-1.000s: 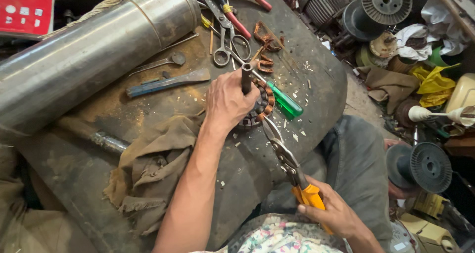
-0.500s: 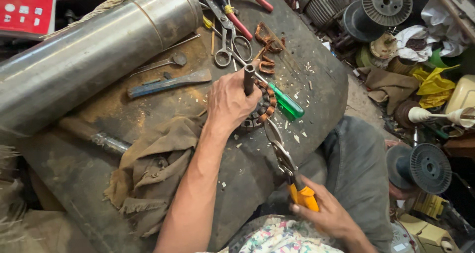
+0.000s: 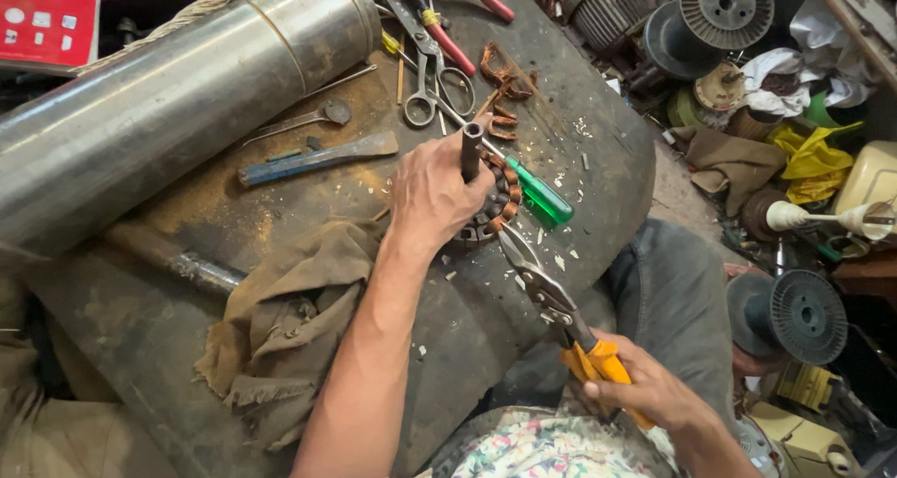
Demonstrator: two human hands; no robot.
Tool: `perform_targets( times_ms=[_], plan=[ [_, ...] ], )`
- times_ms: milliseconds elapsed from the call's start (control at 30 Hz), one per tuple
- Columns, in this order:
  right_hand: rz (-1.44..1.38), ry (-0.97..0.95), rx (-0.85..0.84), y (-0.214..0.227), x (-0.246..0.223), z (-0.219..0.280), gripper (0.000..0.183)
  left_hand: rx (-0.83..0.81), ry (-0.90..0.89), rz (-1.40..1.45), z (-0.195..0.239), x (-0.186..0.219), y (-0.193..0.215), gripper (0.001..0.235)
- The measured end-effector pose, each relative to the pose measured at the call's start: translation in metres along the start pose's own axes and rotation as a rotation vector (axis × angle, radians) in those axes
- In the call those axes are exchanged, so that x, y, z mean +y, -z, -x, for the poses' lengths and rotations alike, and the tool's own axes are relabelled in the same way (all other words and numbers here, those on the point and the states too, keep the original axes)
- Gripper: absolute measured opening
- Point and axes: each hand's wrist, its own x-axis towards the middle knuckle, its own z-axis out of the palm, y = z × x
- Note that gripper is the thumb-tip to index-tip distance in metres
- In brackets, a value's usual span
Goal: The person manipulates wires and metal components on a motor stator by hand using pliers and a screwdriver, pulling and cutting wires to prepare or repair the electrical part.
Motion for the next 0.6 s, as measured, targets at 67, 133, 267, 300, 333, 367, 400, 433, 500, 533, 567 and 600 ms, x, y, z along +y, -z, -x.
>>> perform_targets(
  times_ms=[67, 133, 267, 300, 333, 367, 400, 433, 500, 533, 567, 600],
  plan=[
    [0.027, 0.026, 0.003, -0.003, -0.008, 0.0, 0.072, -0.003, 0.009, -0.002, 0.0, 0.0, 0.001, 0.05],
    [0.017, 0.06, -0.068, -0.003, -0.019, 0.01, 0.064, -0.024, 0.038, 0.021, 0.0, 0.001, 0.0, 0.051],
    [-0.03, -0.044, -0.037, -0.004, -0.036, 0.03, 0.07, -0.006, -0.041, -0.027, 0.0, 0.001, -0.003, 0.051],
    [-0.028, -0.032, -0.089, -0.002, -0.039, 0.034, 0.068, 0.007, -0.075, -0.015, 0.002, 0.001, -0.005, 0.05],
    [-0.025, -0.019, -0.141, 0.001, -0.039, 0.035, 0.066, 0.019, -0.11, -0.003, 0.004, 0.001, -0.006, 0.05],
    [-0.018, -0.067, -0.074, 0.002, -0.036, 0.035, 0.07, 0.018, -0.118, -0.016, 0.003, 0.001, -0.006, 0.051],
    [-0.011, -0.114, -0.007, 0.003, -0.031, 0.033, 0.075, 0.016, -0.127, -0.029, 0.002, 0.0, -0.007, 0.052],
    [-0.003, -0.163, 0.063, 0.005, -0.023, 0.032, 0.082, 0.014, -0.137, -0.039, 0.002, 0.001, -0.008, 0.053],
    [-0.056, -0.081, 0.091, 0.001, 0.0, 0.02, 0.079, 0.024, -0.109, -0.032, 0.002, 0.001, -0.007, 0.052],
    [-0.083, -0.038, 0.101, 0.001, 0.009, 0.014, 0.077, 0.029, -0.095, -0.032, 0.002, 0.0, -0.004, 0.052],
    [-0.087, -0.009, 0.084, 0.003, 0.018, 0.012, 0.077, 0.012, -0.06, -0.026, 0.002, 0.001, -0.003, 0.052],
    [-0.092, 0.02, 0.068, 0.002, 0.027, 0.007, 0.078, -0.004, -0.024, -0.021, 0.001, 0.002, -0.001, 0.053]
  ],
)
